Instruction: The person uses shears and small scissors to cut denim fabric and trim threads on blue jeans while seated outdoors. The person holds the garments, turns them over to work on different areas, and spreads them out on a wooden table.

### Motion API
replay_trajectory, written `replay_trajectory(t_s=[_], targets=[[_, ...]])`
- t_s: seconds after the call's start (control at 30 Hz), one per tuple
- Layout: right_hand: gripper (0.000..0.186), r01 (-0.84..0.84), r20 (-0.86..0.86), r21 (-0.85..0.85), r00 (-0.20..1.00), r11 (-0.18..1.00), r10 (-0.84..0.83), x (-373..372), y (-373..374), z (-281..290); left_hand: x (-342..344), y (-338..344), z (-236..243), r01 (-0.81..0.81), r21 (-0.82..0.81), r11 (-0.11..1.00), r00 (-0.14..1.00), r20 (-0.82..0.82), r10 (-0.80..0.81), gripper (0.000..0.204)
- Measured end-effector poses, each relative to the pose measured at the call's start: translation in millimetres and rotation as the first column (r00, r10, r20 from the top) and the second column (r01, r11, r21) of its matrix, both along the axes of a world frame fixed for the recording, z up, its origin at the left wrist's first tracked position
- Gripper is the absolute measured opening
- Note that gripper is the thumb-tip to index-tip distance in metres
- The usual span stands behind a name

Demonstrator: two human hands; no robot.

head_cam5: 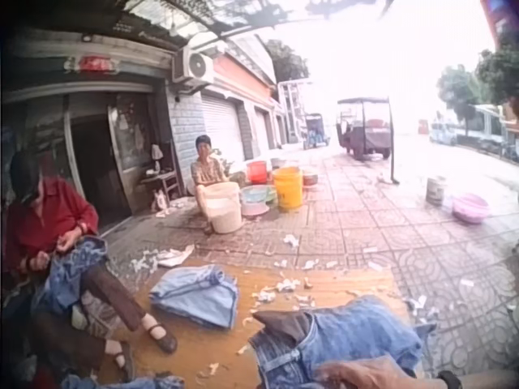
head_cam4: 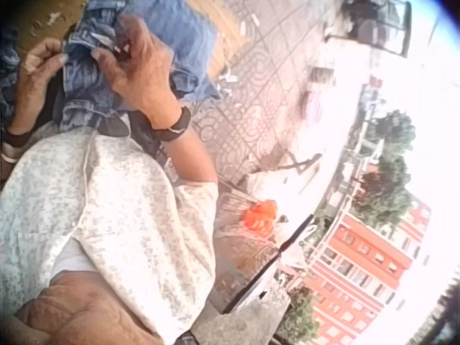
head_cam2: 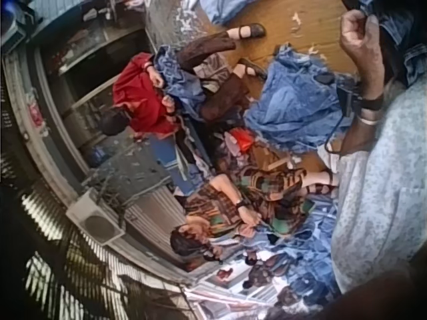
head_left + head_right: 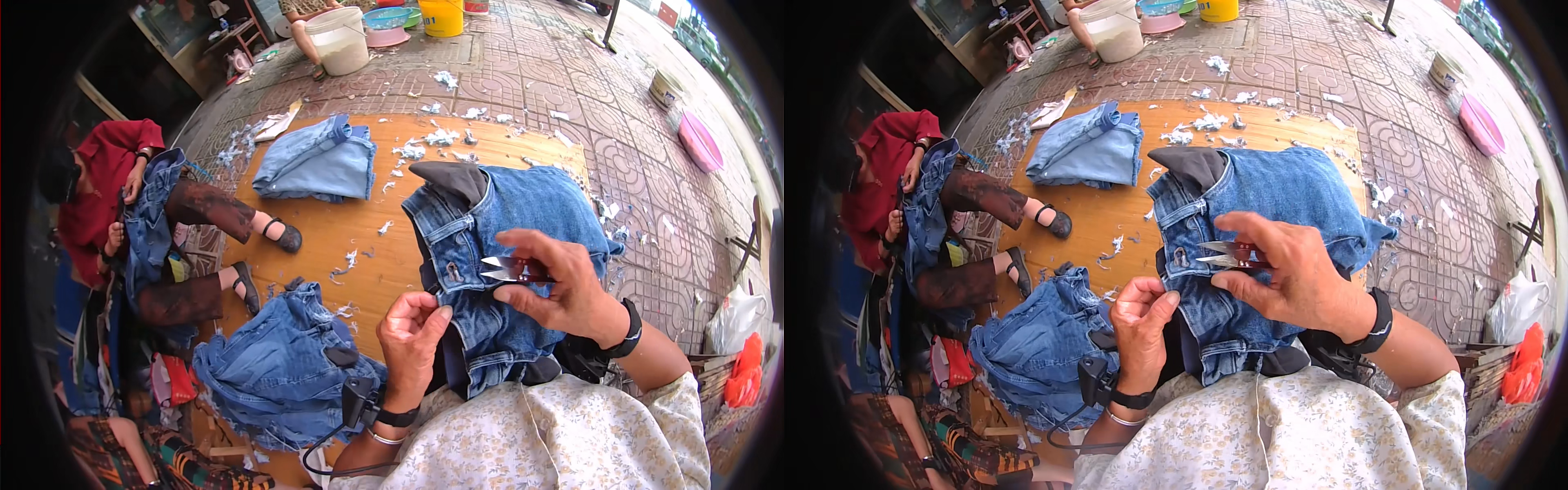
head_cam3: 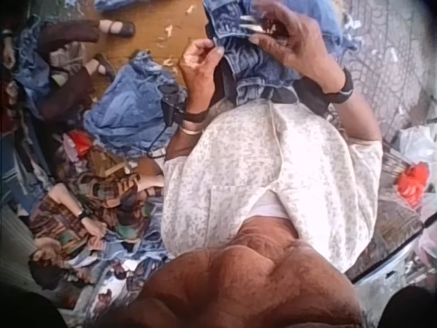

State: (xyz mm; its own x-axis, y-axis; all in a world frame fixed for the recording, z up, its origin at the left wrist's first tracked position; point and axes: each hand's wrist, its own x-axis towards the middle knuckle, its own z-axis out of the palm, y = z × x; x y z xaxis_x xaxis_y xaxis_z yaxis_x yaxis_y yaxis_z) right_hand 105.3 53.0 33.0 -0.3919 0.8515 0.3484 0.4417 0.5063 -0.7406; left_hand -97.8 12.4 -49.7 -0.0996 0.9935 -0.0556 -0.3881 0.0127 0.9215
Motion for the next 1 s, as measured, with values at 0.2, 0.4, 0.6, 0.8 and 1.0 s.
replay_trajectory(t_s=[0.2, 0.4, 0.6, 0.8, 1.0], targets=[[0.029, -0.151, 0.286, 0.067, 0.95, 0.986, 0.126, -3, 11, -31, -6, 26, 13, 0.052, 0.049, 0.997, 0.998, -0.048, -0.05, 0.034], [0.027, -0.213, 0.247, -0.006, 0.947, 0.977, 0.207, 1, 15, -30, 2, 33, 4, 0.047, 0.157, 0.987, 0.982, -0.189, -0.017, 0.033], [0.026, -0.166, 0.135, -0.117, 0.974, 0.979, 0.181, 6, 17, -29, 4, 36, 21, 0.073, 0.363, 0.929, 0.664, -0.713, 0.226, 0.029], [0.028, -0.15, 0.066, -0.13, 0.985, 0.98, 0.16, 5, 16, -30, 0, 48, 22, 0.151, 0.371, 0.916, 0.526, -0.815, 0.243, 0.021], [0.026, -0.098, 0.02, -0.212, 0.994, 0.972, 0.105, 6, 23, -15, 0, 61, 20, 0.204, 0.416, 0.886, 0.519, -0.814, 0.263, 0.008]])
